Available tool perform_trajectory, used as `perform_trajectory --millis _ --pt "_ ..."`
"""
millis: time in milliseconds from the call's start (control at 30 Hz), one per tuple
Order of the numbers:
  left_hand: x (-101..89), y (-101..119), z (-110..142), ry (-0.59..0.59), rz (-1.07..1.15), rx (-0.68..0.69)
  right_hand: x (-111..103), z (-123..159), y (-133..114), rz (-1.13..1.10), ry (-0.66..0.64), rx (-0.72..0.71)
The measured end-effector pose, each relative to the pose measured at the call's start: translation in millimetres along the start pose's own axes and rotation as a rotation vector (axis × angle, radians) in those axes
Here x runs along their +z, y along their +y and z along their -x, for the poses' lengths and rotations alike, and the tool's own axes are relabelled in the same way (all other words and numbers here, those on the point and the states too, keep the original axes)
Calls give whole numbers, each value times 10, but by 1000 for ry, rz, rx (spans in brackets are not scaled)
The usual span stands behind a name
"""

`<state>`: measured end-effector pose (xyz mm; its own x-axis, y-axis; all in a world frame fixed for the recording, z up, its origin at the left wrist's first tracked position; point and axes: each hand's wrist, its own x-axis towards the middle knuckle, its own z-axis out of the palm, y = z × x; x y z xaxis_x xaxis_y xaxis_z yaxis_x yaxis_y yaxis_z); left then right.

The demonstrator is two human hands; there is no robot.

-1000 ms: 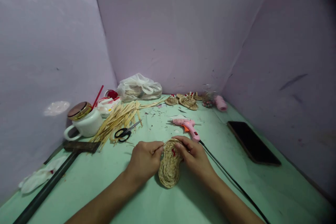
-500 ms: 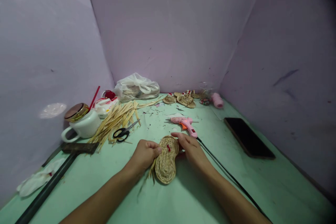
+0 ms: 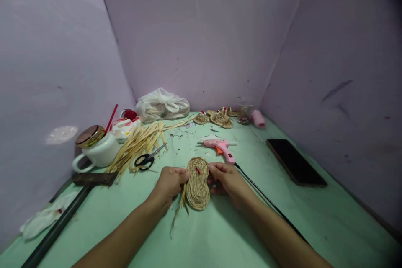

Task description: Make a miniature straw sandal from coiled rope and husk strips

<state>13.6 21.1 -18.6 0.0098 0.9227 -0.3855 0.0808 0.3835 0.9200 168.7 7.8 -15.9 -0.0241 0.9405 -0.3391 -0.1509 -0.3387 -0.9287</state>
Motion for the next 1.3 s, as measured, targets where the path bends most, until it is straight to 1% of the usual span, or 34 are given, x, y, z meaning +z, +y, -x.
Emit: perform_trajectory --millis 100,333,667,1033,1300 --pt "-2 0 2 -15 17 -15 0 -6 16 -11 -1 -1" --pt "9 16 -8 13 14 -50 -4 -22 36 -38 -4 1" --pt "9 40 29 2 16 -44 -13 -21 42 -52 -17 -7" --pt "5 17 2 7 4 -42 -7 -12 22 -43 -15 7" --pt "12 43 26 -16 85 -44 -16 -4 24 -57 -22 12"
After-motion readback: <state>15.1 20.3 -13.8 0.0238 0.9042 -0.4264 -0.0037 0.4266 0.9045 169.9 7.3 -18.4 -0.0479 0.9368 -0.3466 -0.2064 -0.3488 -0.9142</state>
